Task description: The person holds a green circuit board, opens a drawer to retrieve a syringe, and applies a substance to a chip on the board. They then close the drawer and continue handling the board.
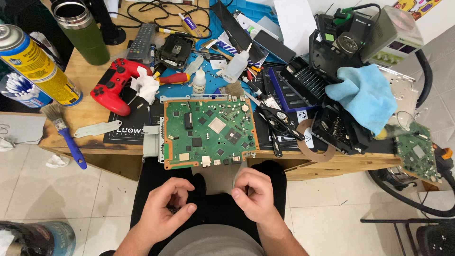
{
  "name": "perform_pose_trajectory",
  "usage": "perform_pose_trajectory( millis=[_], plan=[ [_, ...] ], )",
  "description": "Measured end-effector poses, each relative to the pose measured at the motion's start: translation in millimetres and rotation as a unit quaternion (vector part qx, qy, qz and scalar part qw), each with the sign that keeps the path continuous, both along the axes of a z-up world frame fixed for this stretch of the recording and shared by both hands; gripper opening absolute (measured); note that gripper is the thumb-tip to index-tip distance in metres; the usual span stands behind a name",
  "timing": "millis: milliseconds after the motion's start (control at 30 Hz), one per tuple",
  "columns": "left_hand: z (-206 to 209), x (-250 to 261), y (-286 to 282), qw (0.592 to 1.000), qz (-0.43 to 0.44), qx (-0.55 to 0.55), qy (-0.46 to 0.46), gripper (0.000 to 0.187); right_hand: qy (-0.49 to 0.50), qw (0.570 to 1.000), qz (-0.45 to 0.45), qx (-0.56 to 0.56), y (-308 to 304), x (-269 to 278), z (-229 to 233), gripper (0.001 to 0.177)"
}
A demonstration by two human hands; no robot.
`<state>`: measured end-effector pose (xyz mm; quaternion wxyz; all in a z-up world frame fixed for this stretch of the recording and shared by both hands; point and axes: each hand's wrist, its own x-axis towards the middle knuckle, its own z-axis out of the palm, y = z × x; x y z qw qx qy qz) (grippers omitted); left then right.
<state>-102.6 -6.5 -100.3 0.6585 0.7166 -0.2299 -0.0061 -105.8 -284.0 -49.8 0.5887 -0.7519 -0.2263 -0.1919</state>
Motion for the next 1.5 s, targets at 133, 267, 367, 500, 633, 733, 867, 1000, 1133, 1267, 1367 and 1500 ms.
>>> perform_pose_trajectory(
  millis=[133, 267, 367, 500, 633, 733, 867, 1000, 1133, 1267, 1367, 1500],
  plan=[
    [1, 1, -2, 1.000, 0.005, 0.012, 0.001, 0.028, 0.004, 1.000, -0.002, -0.005, -2, -1, 1, 0.045],
    [1, 0, -3, 1.000, 0.001, 0.008, 0.012, 0.026, 0.006, 1.000, -0.006, -0.002, -4, -2, -6, 0.041],
    [-1, -1, -4, 1.000, 0.002, 0.010, 0.022, 0.024, 0.006, 1.000, -0.008, -0.003, -5, -2, -8, 0.041],
    [-2, 0, -4, 1.000, 0.004, 0.022, 0.016, 0.024, 0.005, 1.000, -0.004, -0.005, -5, -1, -8, 0.043],
    [-4, -1, -5, 1.000, 0.006, 0.022, 0.016, 0.023, 0.004, 1.000, -0.009, -0.005, -6, -2, -10, 0.042],
    [-3, -1, -5, 1.000, 0.003, 0.022, 0.019, 0.023, 0.005, 1.000, -0.011, -0.004, -6, -2, -11, 0.041],
    [-3, -1, -7, 1.000, 0.004, 0.016, 0.022, 0.022, 0.009, 1.000, -0.009, -0.005, -7, -3, -10, 0.042],
    [-5, -2, -7, 0.999, 0.002, 0.022, 0.024, 0.021, 0.006, 1.000, -0.008, -0.004, -7, -4, -9, 0.042],
    [-7, -3, -10, 0.999, 0.003, 0.029, 0.026, 0.021, 0.006, 1.000, -0.005, 0.007, -8, -5, -9, 0.041],
    [-6, -3, -13, 0.999, -0.009, 0.028, 0.035, 0.021, 0.007, 1.000, -0.006, 0.008, -11, -6, -10, 0.043],
    [-5, -4, -15, 0.999, -0.011, 0.034, 0.033, 0.021, 0.007, 1.000, -0.004, 0.011, -12, -6, -9, 0.044],
    [-5, -5, -18, 0.999, -0.015, 0.039, 0.034, 0.020, 0.007, 1.000, -0.011, 0.010, -15, -8, -7, 0.045]
  ],
)
